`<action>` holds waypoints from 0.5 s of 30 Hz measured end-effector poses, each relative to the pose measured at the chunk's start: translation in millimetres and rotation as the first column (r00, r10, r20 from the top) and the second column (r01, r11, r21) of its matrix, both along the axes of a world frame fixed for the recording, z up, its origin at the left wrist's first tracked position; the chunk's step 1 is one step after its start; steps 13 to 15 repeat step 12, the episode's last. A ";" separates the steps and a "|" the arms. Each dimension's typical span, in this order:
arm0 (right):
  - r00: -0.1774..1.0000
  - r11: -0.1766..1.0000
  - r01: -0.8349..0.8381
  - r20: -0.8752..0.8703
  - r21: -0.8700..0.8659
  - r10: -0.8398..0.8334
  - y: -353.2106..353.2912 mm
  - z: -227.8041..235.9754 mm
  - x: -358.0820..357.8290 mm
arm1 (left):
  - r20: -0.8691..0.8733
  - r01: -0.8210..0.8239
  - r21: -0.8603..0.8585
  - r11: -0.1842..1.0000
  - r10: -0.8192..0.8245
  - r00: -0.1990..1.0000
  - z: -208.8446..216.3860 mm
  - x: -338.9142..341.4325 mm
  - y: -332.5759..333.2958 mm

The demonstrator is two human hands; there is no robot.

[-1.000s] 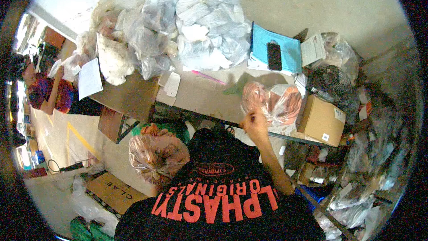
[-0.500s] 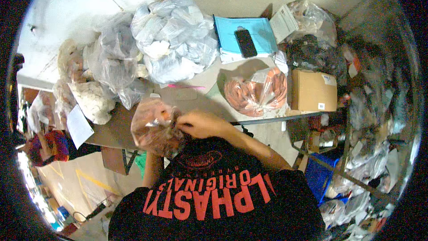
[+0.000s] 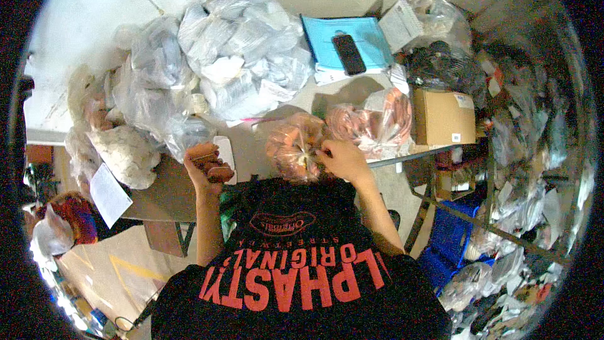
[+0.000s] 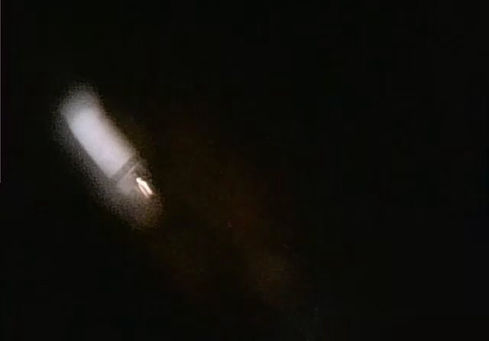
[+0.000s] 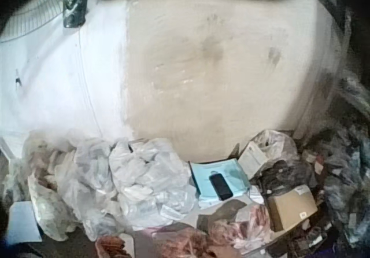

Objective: The person opens plastic bags containing folded pink fabric pieces inside a cardboard box, checks labels, and moves the bags around. The person then picks up two bags and walks across the room to a table where another person is working.

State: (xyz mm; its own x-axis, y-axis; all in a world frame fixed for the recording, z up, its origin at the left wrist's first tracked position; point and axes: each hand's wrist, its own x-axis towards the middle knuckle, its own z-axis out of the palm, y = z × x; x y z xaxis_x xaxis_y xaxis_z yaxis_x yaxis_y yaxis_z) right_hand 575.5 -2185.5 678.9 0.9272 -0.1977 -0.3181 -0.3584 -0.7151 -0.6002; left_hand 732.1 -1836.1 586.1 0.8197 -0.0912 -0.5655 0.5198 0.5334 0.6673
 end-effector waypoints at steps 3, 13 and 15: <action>0.997 0.997 -0.012 -0.077 0.075 0.017 -8.2 -6.5 -4.8 | -0.023 0.078 -0.012 0.997 -0.078 0.997 6.3 -6.0 6.3; 0.997 0.997 -0.070 0.042 0.022 0.069 0.0 2.5 48.9 | -0.132 -0.012 -0.292 0.956 -0.028 0.991 -2.1 -22.3 -0.5; 0.997 0.997 -0.070 0.042 0.022 0.069 0.0 2.5 48.9 | -0.132 -0.012 -0.292 0.956 -0.028 0.991 -2.1 -22.3 -0.5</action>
